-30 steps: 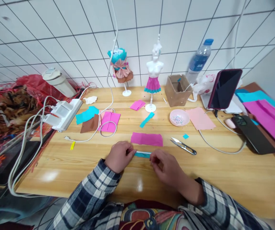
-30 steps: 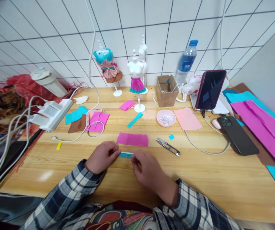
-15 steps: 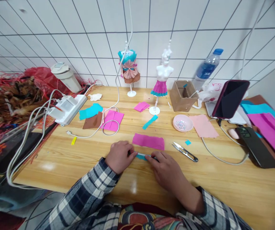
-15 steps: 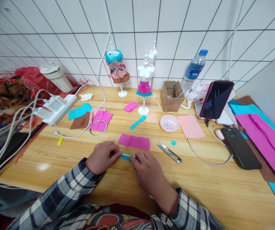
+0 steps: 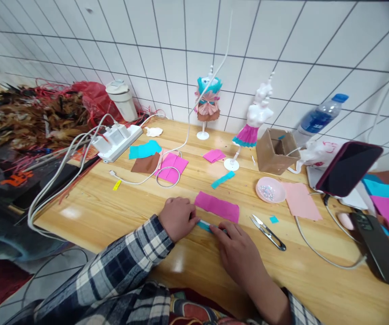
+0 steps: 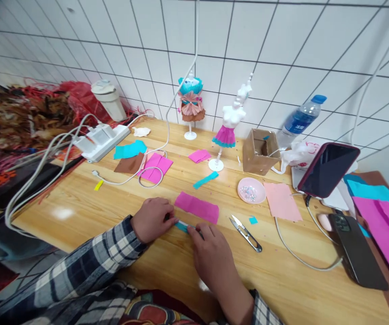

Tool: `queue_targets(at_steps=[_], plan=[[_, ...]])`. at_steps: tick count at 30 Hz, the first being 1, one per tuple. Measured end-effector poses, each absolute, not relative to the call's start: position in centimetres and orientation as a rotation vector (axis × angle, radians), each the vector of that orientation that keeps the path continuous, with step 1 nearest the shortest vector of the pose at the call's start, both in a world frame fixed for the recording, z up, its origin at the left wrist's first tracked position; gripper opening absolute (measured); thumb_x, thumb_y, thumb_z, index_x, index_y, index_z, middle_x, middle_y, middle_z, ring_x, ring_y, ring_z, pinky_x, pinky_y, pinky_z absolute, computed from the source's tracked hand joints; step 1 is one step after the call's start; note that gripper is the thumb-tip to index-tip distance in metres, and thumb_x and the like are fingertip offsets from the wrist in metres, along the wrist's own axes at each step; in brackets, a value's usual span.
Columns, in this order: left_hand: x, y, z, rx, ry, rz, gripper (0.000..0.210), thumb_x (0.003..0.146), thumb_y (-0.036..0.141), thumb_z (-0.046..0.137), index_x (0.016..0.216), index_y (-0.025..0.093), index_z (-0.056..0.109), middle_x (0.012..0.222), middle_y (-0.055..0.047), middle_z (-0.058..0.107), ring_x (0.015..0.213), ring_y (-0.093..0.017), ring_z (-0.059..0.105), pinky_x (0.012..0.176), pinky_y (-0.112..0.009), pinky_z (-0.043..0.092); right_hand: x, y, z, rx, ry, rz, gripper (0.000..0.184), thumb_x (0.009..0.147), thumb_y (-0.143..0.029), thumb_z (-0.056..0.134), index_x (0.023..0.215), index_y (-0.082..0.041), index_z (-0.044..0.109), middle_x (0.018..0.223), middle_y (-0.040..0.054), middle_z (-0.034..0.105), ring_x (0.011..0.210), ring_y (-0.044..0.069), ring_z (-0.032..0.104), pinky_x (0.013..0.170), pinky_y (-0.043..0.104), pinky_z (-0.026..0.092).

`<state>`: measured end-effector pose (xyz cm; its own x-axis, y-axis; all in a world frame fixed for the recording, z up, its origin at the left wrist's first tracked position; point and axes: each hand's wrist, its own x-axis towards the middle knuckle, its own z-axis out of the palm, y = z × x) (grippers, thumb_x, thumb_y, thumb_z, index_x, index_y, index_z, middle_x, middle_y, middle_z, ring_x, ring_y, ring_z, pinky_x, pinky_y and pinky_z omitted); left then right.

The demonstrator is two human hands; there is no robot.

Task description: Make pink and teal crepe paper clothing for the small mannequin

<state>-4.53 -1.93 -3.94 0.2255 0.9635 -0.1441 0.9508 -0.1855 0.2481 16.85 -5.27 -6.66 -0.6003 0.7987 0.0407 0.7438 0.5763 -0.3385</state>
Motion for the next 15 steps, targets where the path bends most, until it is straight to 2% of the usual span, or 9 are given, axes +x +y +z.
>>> queue_targets(at_steps=[3, 8, 15], plan=[[-4.4, -1.93, -3.6, 2.197, 1.802, 0.041, 0.021, 0.08, 0.041, 0.062, 0.075, 0.021, 0.066, 0.085, -0.006, 0.065, 0.09, -0.025, 0.058, 0.08, -0.04, 0.037, 16.53, -5.2, -6.33, -1.319, -2.663, 0.374, 0.046, 0.082, -0.004, 0.048, 0.124, -0.022, 0.056, 0.106, 0.0089, 0.06, 0.094, 0.022, 0.053, 0.083, 0.034, 0.044], [-4.26, -1.89, -3.1, 2.17, 1.817, -0.006, 0.023, 0.078, 0.042, 0.063, 0.074, 0.02, 0.067, 0.085, -0.006, 0.066, 0.091, -0.026, 0.059, 0.082, -0.041, 0.038, 15.99, -4.95, -5.86, -1.305, -2.795, 0.234, 0.058, 0.081, -0.006, 0.052, 0.134, -0.031, 0.049, 0.102, 0.006, 0.06, 0.088, 0.021, 0.055, 0.076, 0.033, 0.043], [-4.36, -1.79, -2.96, 2.079, 1.857, 0.011, 0.026, 0.079, 0.045, 0.061, 0.072, 0.021, 0.069, 0.087, -0.007, 0.067, 0.092, -0.027, 0.06, 0.083, -0.044, 0.038, 16.0, -4.47, -5.62, -1.354, -2.809, 0.338, 0.055, 0.083, -0.006, 0.05, 0.132, -0.03, 0.052, 0.102, 0.0057, 0.06, 0.09, 0.02, 0.056, 0.078, 0.032, 0.043]])
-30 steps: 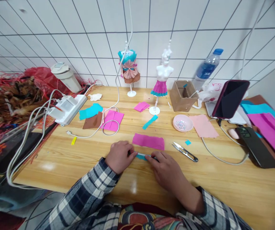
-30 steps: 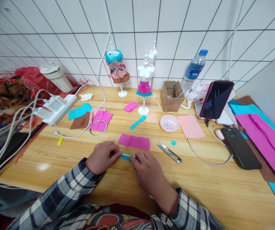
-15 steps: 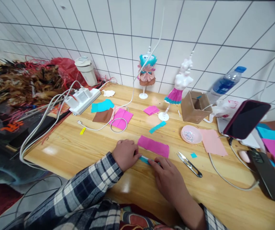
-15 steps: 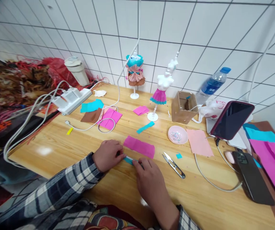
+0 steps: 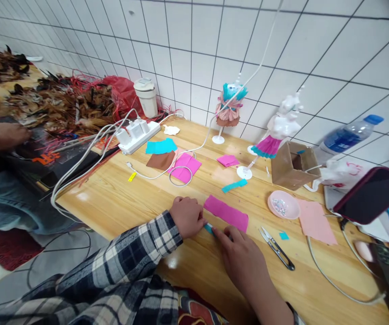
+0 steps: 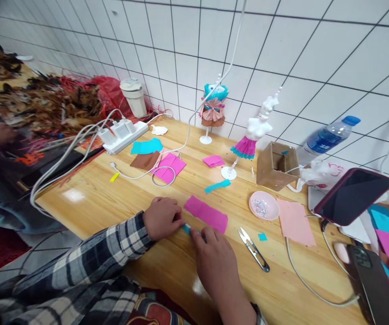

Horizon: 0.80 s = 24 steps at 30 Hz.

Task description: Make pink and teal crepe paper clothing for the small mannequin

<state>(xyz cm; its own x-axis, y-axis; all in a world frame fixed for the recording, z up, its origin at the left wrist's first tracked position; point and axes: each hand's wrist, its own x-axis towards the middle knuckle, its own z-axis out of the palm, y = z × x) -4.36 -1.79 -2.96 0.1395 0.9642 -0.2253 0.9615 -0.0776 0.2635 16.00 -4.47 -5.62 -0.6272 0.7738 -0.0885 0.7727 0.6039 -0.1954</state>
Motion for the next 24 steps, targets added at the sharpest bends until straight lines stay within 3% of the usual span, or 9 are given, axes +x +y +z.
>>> queue_targets(at_steps=[11, 20, 24], plan=[[-5.0, -1.4, -2.7, 2.035, 1.94, -0.037, 0.029, 0.075, 0.049, 0.065, 0.07, 0.021, 0.067, 0.084, -0.006, 0.068, 0.09, -0.027, 0.06, 0.085, -0.046, 0.035, 16.1, -4.6, -5.7, -1.333, -2.763, 0.391, 0.055, 0.081, -0.003, 0.048, 0.13, -0.029, 0.056, 0.102, 0.0083, 0.06, 0.09, 0.022, 0.056, 0.08, 0.035, 0.046], [-5.2, -1.7, -3.2, 1.989, 1.992, 0.035, 0.029, 0.075, 0.049, 0.065, 0.082, 0.021, 0.062, 0.087, -0.005, 0.069, 0.09, -0.027, 0.062, 0.081, -0.043, 0.037, 16.4, -4.7, -6.5, -1.262, -2.721, 0.343, 0.053, 0.081, -0.004, 0.05, 0.127, -0.029, 0.056, 0.1, 0.0076, 0.06, 0.089, 0.022, 0.058, 0.079, 0.035, 0.048], [-6.1, -1.8, -3.5, 1.967, 1.936, 0.146, 0.022, 0.079, 0.04, 0.063, 0.092, 0.022, 0.06, 0.091, -0.003, 0.069, 0.092, -0.026, 0.061, 0.081, -0.042, 0.037, 16.7, -4.6, -7.2, -1.212, -2.651, 0.283, 0.046, 0.082, -0.006, 0.049, 0.125, -0.023, 0.054, 0.101, 0.0083, 0.062, 0.088, 0.023, 0.058, 0.077, 0.036, 0.048]])
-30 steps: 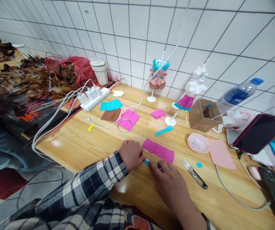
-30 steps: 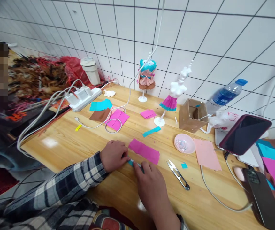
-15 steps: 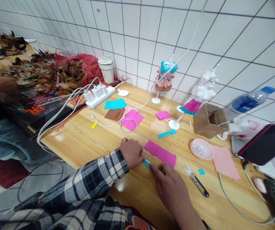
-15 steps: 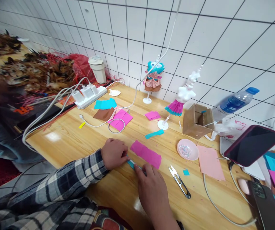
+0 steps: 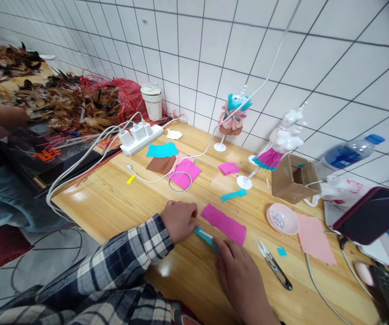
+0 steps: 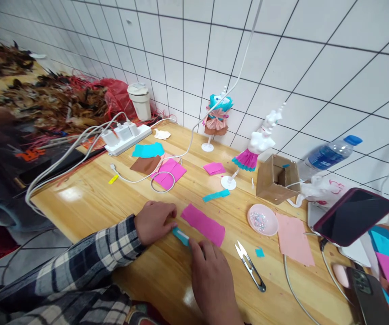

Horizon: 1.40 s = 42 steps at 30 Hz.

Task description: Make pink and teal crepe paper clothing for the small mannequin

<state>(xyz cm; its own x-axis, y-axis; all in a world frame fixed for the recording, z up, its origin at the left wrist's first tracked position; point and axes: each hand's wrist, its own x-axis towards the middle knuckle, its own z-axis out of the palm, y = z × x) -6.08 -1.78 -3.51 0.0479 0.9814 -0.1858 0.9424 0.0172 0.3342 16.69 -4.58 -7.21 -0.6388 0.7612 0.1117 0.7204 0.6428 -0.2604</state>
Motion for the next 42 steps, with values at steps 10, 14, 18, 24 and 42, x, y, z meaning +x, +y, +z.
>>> queue_targets(at_steps=[10, 14, 18, 24, 42], plan=[[-5.6, -0.8, -3.8, 2.109, 1.558, 0.211, 0.034, 0.073, 0.054, 0.069, 0.093, 0.026, 0.068, 0.103, -0.004, 0.061, 0.104, -0.027, 0.052, 0.088, -0.044, 0.033, 16.8, -4.3, -7.0, -1.124, -2.645, 0.285, 0.047, 0.085, -0.01, 0.049, 0.13, -0.023, 0.048, 0.102, 0.0073, 0.063, 0.089, 0.022, 0.057, 0.078, 0.036, 0.047], [-5.0, 1.0, -3.2, 2.216, 1.39, 0.068, 0.017, 0.069, 0.037, 0.076, 0.077, 0.024, 0.069, 0.096, -0.002, 0.062, 0.102, -0.025, 0.053, 0.086, -0.041, 0.033, 17.1, -2.5, -5.2, -1.15, -2.594, 0.511, 0.044, 0.086, -0.019, 0.054, 0.129, -0.024, 0.049, 0.114, 0.0082, 0.06, 0.102, 0.024, 0.054, 0.086, 0.037, 0.045], [-5.0, 1.8, -2.7, 2.202, 1.356, 0.033, 0.014, 0.068, 0.033, 0.076, 0.077, 0.024, 0.069, 0.092, -0.001, 0.064, 0.097, -0.023, 0.055, 0.083, -0.037, 0.035, 16.9, -1.1, -3.8, -1.231, -2.56, 0.664, 0.023, 0.086, -0.028, 0.057, 0.108, -0.025, 0.062, 0.104, 0.0056, 0.061, 0.097, 0.023, 0.054, 0.083, 0.036, 0.043], [-5.6, 0.1, -2.6, 2.197, 1.376, 0.206, 0.018, 0.069, 0.026, 0.076, 0.083, 0.021, 0.067, 0.091, -0.002, 0.064, 0.092, -0.02, 0.055, 0.082, -0.031, 0.04, 16.6, -1.3, -4.3, -1.253, -2.568, 0.659, 0.006, 0.08, -0.02, 0.061, 0.084, -0.022, 0.064, 0.089, 0.0018, 0.061, 0.088, 0.019, 0.053, 0.076, 0.032, 0.037], [-1.4, 3.3, -3.9, 2.174, 1.132, 0.571, 0.027, 0.084, 0.038, 0.059, 0.068, 0.017, 0.064, 0.07, -0.003, 0.063, 0.073, -0.016, 0.056, 0.074, -0.029, 0.042, 21.3, 2.0, -5.2, -1.328, -1.863, 1.057, 0.013, 0.078, -0.029, 0.064, 0.079, -0.019, 0.073, 0.063, -0.0005, 0.063, 0.058, 0.012, 0.048, 0.055, 0.023, 0.034]])
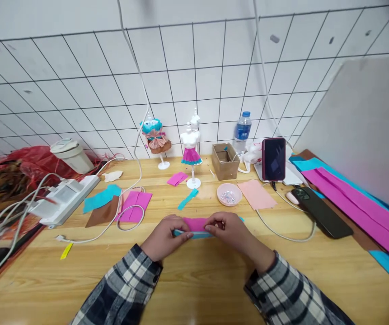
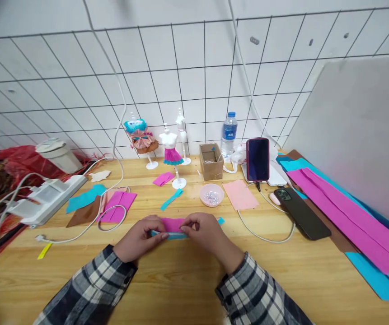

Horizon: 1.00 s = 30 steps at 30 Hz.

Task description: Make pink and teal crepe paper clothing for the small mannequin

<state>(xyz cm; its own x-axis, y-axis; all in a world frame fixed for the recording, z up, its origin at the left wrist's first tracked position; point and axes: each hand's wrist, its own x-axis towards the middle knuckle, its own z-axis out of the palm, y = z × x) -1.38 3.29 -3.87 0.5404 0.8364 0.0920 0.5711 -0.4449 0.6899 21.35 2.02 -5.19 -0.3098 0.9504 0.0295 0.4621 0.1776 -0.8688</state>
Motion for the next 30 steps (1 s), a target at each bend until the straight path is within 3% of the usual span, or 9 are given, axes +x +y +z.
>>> queue_targets(at_steps=[7, 13, 16, 21, 25, 30], plan=[[-3.0, 3.1, -3.6, 1.88, 1.213, 0.614, 0.032, 0.08, 0.045, 0.059, 0.07, 0.015, 0.064, 0.066, -0.001, 0.06, 0.066, -0.014, 0.052, 0.063, -0.024, 0.04, 21.2, 2.2, -5.8, -1.253, -1.672, 1.155, 0.031, 0.081, -0.04, 0.062, 0.102, -0.019, 0.071, 0.086, 0.0041, 0.067, 0.067, 0.013, 0.053, 0.061, 0.025, 0.041], [-2.4, 2.5, -3.7, 1.823, 1.24, 0.599, 0.035, 0.081, 0.047, 0.057, 0.069, 0.015, 0.062, 0.063, 0.001, 0.054, 0.062, -0.013, 0.046, 0.06, -0.023, 0.036, 20.9, 2.4, -6.4, -1.167, -1.532, 1.422, 0.031, 0.073, -0.044, 0.07, 0.084, -0.016, 0.07, 0.069, 0.0005, 0.063, 0.063, 0.013, 0.053, 0.058, 0.024, 0.04], [-2.4, 2.5, -3.6, 1.834, 1.219, 0.569, 0.036, 0.082, 0.049, 0.055, 0.072, 0.016, 0.062, 0.065, 0.001, 0.056, 0.064, -0.013, 0.048, 0.061, -0.023, 0.037, 21.4, 2.7, -6.2, -1.157, -1.486, 1.348, 0.031, 0.074, -0.041, 0.069, 0.092, -0.016, 0.068, 0.072, -0.0006, 0.061, 0.067, 0.013, 0.054, 0.062, 0.025, 0.042], [-3.1, 2.7, -3.3, 1.745, 1.174, 0.558, 0.035, 0.082, 0.049, 0.058, 0.08, 0.015, 0.066, 0.076, -0.003, 0.065, 0.074, -0.016, 0.055, 0.07, -0.025, 0.043, 22.8, 2.8, -5.6, -1.1, -1.441, 1.291, 0.035, 0.076, -0.039, 0.068, 0.103, -0.018, 0.061, 0.073, -0.0037, 0.052, 0.06, 0.009, 0.046, 0.055, 0.022, 0.035], [-3.3, 2.7, -3.5, 1.669, 1.127, 0.609, 0.035, 0.078, 0.049, 0.062, 0.075, 0.015, 0.065, 0.071, -0.002, 0.061, 0.069, -0.014, 0.052, 0.064, -0.024, 0.042, 23.2, 2.7, -5.6, -1.075, -1.416, 1.283, 0.039, 0.078, -0.038, 0.064, 0.112, -0.02, 0.059, 0.076, -0.0039, 0.049, 0.062, 0.009, 0.045, 0.056, 0.022, 0.034], [-3.2, 2.4, -4.0, 1.568, 1.111, 0.66, 0.034, 0.075, 0.048, 0.067, 0.07, 0.014, 0.063, 0.064, 0.001, 0.056, 0.062, -0.011, 0.046, 0.058, -0.022, 0.037, 23.3, 2.9, -5.9, -1.073, -1.327, 1.272, 0.037, 0.077, -0.037, 0.064, 0.11, -0.021, 0.06, 0.072, -0.004, 0.049, 0.064, 0.011, 0.045, 0.058, 0.024, 0.034]])
